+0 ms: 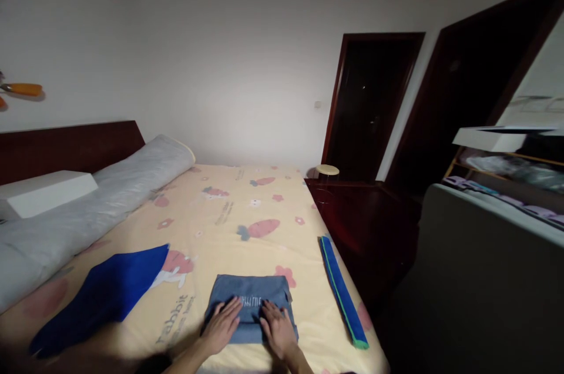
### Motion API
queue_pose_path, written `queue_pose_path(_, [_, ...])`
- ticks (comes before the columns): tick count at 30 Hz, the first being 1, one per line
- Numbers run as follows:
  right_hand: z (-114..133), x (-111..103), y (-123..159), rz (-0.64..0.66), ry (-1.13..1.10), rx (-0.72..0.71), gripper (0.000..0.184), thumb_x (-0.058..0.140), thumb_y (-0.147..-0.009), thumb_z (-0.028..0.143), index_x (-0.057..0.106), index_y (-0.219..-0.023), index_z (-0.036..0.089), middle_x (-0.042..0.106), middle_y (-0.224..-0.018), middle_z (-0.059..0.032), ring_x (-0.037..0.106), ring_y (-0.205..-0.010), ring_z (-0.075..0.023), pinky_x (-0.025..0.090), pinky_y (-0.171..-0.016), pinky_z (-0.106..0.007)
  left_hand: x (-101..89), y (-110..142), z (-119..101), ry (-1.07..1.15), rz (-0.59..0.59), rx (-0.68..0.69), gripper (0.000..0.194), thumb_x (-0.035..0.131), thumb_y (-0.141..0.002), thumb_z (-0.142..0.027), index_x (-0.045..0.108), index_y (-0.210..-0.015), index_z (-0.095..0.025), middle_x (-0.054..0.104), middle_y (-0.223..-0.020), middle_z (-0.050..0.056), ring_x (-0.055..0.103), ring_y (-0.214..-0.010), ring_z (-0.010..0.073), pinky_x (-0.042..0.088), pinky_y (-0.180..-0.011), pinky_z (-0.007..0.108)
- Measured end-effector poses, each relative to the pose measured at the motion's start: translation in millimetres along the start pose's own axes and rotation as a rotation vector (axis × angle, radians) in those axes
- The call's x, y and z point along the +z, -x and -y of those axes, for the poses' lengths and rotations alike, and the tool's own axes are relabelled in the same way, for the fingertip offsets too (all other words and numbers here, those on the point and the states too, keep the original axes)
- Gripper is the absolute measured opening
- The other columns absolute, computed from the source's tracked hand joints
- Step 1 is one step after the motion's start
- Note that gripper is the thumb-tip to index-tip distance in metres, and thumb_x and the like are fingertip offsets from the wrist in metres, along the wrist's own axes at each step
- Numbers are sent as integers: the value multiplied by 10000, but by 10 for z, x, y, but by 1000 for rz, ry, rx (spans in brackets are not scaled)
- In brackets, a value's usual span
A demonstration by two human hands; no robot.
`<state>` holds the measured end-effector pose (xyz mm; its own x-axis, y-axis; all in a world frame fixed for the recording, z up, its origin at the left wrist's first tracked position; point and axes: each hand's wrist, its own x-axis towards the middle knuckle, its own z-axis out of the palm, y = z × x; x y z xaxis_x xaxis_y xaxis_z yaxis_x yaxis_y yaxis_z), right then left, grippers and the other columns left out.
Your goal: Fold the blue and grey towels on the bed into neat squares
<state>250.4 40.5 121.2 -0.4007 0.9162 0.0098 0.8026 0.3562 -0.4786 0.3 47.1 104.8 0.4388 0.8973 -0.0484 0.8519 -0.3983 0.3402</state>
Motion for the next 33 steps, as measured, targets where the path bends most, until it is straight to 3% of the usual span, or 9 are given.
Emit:
queue_pose_path(2, [154,46,-57,59,-34,-46,576,219,-986,585,482,-1408,295,479,-1467,-49,404,-1377,-250,264,-1145,-497,102,-71,-135,40,60,67,509,223,-998,-449,333,-1478,-319,396,-1531,37,360,-1412,204,291,-1154,488])
queue_pose_path(4, [183,89,-96,77,-23,-34,576,245,-983,584,494,-1401,277,501,-1448,-68,424,-1362,-263,281,-1135,-495,150,-103,-204,42,89,47,517,248,-990,-466,371,-1464,-297,421,-1516,57,389,-1395,222,305,-1144,498])
queue_pose_path(9, [-234,54,-19,1,59,48,528,224,-1005,504,611,-1283,274,586,-1366,-81,468,-1325,-276,278,-1119,-514,-20,82,17,-8,-18,-131,474,211,-1000,-385,516,-1358,-320,540,-1433,47,473,-1331,210,312,-1125,520])
queue_pose_path(12, [-369,-52,33,-9,65,89,521,232,-1002,519,628,-1255,293,579,-1375,-69,447,-1341,-279,268,-1115,-531,-146,190,148,-43,0,-138,450,243,-995,-372,571,-1300,-325,566,-1407,39,473,-1332,215,294,-1124,552])
queue_pose_path(15, [-202,-118,-13,25,29,40,519,225,-1008,509,630,-1250,293,577,-1381,-50,437,-1350,-260,268,-1117,-496,-123,142,73,-47,-22,-104,460,244,-996,-396,587,-1285,-296,540,-1429,63,448,-1353,225,296,-1120,564])
queue_pose_path(19, [88,-75,-137,86,9,-38,509,214,-1014,484,640,-1231,306,609,-1345,-30,458,-1334,-256,273,-1114,-486,70,-38,-150,-8,-30,-58,488,205,-1003,-420,569,-1308,-308,548,-1424,45,448,-1353,204,307,-1134,518])
queue_pose_path(22, [78,-17,-177,95,50,-22,504,222,-1012,478,641,-1234,309,587,-1371,-30,421,-1362,-267,253,-1126,-506,132,-102,-201,4,-6,-78,509,176,-1003,-427,537,-1344,-315,521,-1447,32,428,-1369,210,286,-1150,537])
queue_pose_path(28, [-41,2,-126,-14,105,90,537,247,-1001,519,567,-1338,250,440,-1490,-83,334,-1416,-266,227,-1152,-504,-27,-71,-138,-103,35,-188,556,199,-981,-497,422,-1440,-275,400,-1522,59,333,-1424,275,264,-1140,619])
queue_pose_path(33, [213,39,-163,75,-13,-85,500,235,-1010,504,602,-1281,298,595,-1362,-44,440,-1350,-251,259,-1135,-503,81,-109,-250,-43,-18,-51,531,191,-995,-463,445,-1424,-281,435,-1504,60,365,-1410,247,265,-1153,589])
